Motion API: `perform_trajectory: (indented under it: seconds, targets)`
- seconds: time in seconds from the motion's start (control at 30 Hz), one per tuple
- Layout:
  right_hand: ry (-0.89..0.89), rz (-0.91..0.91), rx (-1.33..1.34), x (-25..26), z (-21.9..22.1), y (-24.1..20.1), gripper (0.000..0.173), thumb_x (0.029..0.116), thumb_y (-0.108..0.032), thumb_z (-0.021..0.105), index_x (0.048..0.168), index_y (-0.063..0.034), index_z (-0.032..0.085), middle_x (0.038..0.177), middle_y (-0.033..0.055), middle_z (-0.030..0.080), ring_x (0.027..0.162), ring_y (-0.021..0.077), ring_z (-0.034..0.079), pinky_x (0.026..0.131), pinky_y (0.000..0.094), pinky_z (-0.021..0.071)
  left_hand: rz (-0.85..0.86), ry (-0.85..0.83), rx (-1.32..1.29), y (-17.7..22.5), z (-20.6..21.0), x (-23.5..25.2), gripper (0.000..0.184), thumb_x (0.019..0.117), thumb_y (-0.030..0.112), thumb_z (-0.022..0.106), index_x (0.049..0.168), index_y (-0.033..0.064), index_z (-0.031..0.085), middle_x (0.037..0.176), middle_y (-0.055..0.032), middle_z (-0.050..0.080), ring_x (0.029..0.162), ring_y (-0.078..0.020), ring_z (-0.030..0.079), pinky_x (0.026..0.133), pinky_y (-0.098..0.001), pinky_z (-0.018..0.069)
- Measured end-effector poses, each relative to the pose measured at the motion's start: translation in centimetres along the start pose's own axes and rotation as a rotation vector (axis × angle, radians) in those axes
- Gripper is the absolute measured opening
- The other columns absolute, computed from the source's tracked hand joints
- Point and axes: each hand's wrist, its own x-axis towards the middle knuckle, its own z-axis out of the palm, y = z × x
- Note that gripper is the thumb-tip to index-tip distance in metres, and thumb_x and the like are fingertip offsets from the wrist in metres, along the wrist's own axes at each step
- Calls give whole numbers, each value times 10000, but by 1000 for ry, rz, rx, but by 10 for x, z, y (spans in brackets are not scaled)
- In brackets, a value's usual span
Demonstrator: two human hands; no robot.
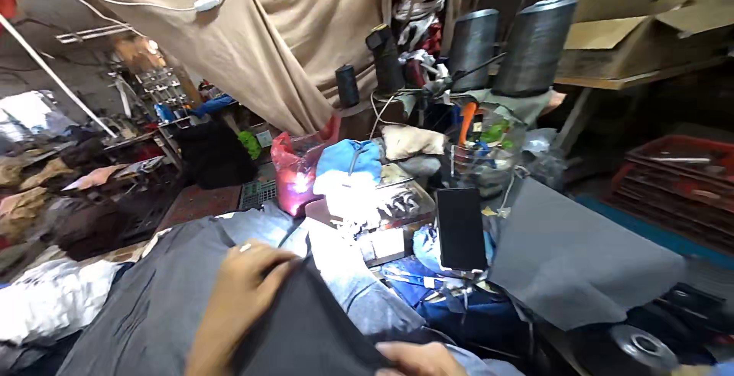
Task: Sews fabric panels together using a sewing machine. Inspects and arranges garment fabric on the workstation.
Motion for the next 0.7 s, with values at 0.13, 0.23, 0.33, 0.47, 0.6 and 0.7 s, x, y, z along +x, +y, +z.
perform_trajectory:
  seconds: [0.13,0.23,0.33,0.47,0.6,0.7]
  targets:
    - [69,367,14,13,-6,95,169,976,-153,649,1036,-22,738,879,35,751,806,85,717,789,322,607,-307,-392,-1,-36,99,39,240,994,263,648,1032,72,789,1007,-130,758,1017,-306,712,940,-564,539]
    - [42,471,-145,20,-12,156,247,978,-228,648,958,2,738,855,102,719,824,183,689,811,420,557,-484,-410,-95,-44,144,42,314,960,351,708,1104,80,772,1141,-138,731,1139,-299,670,1033,-532,504]
    - [10,506,-233,33,-15,170,276,973,-237,637,1003,22,729,956,169,710,939,273,678,894,493,524,-505,-329,-178,-51,156,38,290,889,347,788,1023,89,781,1103,-98,738,1088,-242,683,1006,-486,528]
    - [256,451,-109,59,-8,153,288,949,-269,688,1084,-18,731,942,76,707,849,124,649,815,336,540,-465,-306,-284,-52,144,35,232,898,270,785,1020,72,785,1063,-90,755,1054,-209,699,1003,-453,536]
    - [447,312,-247,64,-3,150,237,920,-262,697,869,-35,744,766,39,681,714,102,622,697,321,521,-425,-244,-258,-47,148,35,203,914,244,766,1018,71,784,1031,-81,759,1011,-189,714,970,-434,562]
    - [537,279,-356,66,-3,145,242,890,-247,746,858,-7,750,868,126,707,849,223,672,805,418,543,-428,-234,-183,-45,156,36,197,919,260,758,996,82,792,1054,-90,756,1058,-227,702,995,-474,537]
